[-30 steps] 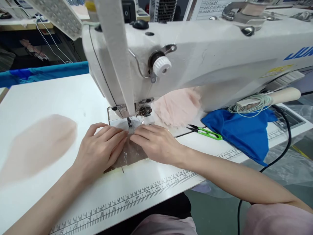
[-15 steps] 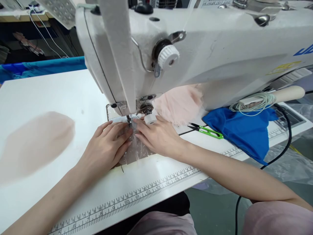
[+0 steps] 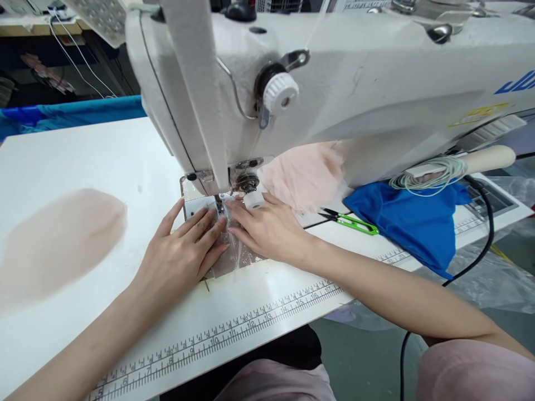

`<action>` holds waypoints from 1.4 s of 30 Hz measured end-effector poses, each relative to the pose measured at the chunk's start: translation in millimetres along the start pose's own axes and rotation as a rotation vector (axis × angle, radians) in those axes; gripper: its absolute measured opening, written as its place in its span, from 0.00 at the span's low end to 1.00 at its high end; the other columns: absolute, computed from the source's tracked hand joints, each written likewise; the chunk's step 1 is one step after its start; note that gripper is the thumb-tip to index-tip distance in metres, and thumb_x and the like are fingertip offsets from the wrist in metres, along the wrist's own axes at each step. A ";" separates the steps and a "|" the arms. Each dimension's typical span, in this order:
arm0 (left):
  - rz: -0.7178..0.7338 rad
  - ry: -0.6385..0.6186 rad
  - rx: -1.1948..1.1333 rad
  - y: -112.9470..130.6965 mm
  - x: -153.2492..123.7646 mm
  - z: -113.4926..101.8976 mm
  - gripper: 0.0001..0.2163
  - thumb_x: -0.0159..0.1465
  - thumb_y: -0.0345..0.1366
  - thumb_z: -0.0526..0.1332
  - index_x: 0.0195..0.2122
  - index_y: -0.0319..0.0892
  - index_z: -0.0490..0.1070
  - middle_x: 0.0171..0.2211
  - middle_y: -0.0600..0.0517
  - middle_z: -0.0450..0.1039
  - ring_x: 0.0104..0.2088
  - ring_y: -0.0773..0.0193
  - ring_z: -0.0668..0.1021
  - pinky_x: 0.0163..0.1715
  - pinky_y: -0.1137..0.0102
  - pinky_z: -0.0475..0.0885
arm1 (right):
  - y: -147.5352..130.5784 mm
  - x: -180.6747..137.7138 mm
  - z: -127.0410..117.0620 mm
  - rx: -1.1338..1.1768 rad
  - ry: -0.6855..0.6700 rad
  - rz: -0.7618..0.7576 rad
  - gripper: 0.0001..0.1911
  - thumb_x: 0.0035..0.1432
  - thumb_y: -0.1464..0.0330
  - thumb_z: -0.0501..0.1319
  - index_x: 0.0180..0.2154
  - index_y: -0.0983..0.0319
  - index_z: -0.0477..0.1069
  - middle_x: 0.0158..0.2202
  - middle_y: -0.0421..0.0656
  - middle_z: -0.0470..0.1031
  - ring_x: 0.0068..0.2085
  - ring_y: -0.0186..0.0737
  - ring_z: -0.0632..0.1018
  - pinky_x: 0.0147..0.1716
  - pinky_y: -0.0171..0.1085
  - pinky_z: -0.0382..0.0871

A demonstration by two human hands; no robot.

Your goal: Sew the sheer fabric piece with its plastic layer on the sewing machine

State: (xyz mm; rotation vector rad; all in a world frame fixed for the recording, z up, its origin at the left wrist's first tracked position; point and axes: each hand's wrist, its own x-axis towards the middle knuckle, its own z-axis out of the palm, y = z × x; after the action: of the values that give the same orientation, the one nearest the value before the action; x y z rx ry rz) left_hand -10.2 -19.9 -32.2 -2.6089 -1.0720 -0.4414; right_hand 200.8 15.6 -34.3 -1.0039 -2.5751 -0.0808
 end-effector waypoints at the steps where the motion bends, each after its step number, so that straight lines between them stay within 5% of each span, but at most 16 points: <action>1: -0.004 0.001 0.000 0.2 0.0 0.1 0.17 0.70 0.39 0.55 0.56 0.35 0.70 0.52 0.40 0.76 0.55 0.50 0.76 0.64 0.48 0.58 | 0.0 -0.2 0.1 0.000 0.000 -0.002 0.13 0.68 0.67 0.54 0.45 0.68 0.73 0.43 0.48 0.79 0.54 0.47 0.72 0.49 0.43 0.65; 23: -0.062 -0.014 -0.025 3.1 2.4 -1.1 0.17 0.71 0.39 0.54 0.57 0.37 0.69 0.54 0.40 0.73 0.57 0.48 0.75 0.63 0.43 0.58 | -0.4 -2.0 -1.6 -0.035 0.098 -0.073 0.10 0.65 0.68 0.58 0.43 0.68 0.73 0.42 0.47 0.80 0.51 0.46 0.74 0.54 0.44 0.64; 29: 0.110 0.037 -0.102 -1.3 -6.8 -11.5 0.24 0.65 0.45 0.62 0.58 0.38 0.67 0.52 0.42 0.76 0.53 0.50 0.77 0.62 0.49 0.63 | 4.1 -5.5 -4.3 -0.023 0.222 -0.262 0.08 0.66 0.73 0.56 0.38 0.64 0.73 0.40 0.41 0.80 0.41 0.38 0.77 0.46 0.37 0.67; 32: 0.194 0.056 -0.083 -3.9 -10.6 -13.7 0.21 0.65 0.40 0.63 0.56 0.36 0.69 0.50 0.42 0.78 0.51 0.52 0.79 0.59 0.53 0.68 | 8.4 -7.1 -9.2 0.051 0.176 -0.359 0.16 0.68 0.60 0.55 0.36 0.64 0.73 0.38 0.42 0.80 0.37 0.38 0.77 0.40 0.38 0.67; 36: 0.163 0.106 -0.109 -2.9 -8.6 -12.3 0.13 0.66 0.27 0.59 0.51 0.38 0.71 0.47 0.46 0.80 0.47 0.58 0.81 0.54 0.59 0.73 | 9.6 -7.8 -13.7 0.114 0.103 -0.409 0.33 0.62 0.43 0.51 0.44 0.67 0.73 0.43 0.47 0.79 0.41 0.43 0.77 0.45 0.43 0.68; 40: 0.063 0.143 -0.157 1.6 -4.8 -11.4 0.10 0.66 0.28 0.59 0.47 0.39 0.73 0.44 0.47 0.81 0.44 0.59 0.82 0.51 0.60 0.75 | 6.0 -7.8 -10.0 -0.012 0.166 -0.378 0.11 0.66 0.65 0.56 0.39 0.64 0.75 0.43 0.42 0.80 0.40 0.38 0.78 0.47 0.40 0.70; 42: 0.046 0.137 -0.154 3.3 -4.8 -10.2 0.13 0.65 0.31 0.60 0.51 0.39 0.72 0.47 0.47 0.80 0.46 0.57 0.81 0.51 0.59 0.75 | 5.1 -8.2 -7.2 -0.031 0.222 -0.393 0.11 0.65 0.75 0.55 0.34 0.62 0.76 0.39 0.39 0.82 0.40 0.35 0.79 0.49 0.38 0.71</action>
State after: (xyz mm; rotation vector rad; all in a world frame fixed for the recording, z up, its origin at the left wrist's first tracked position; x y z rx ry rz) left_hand -12.8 -29.0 -25.2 -2.6835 -0.9664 -0.7065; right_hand 212.1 12.8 -31.0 -0.4546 -2.5306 -0.3170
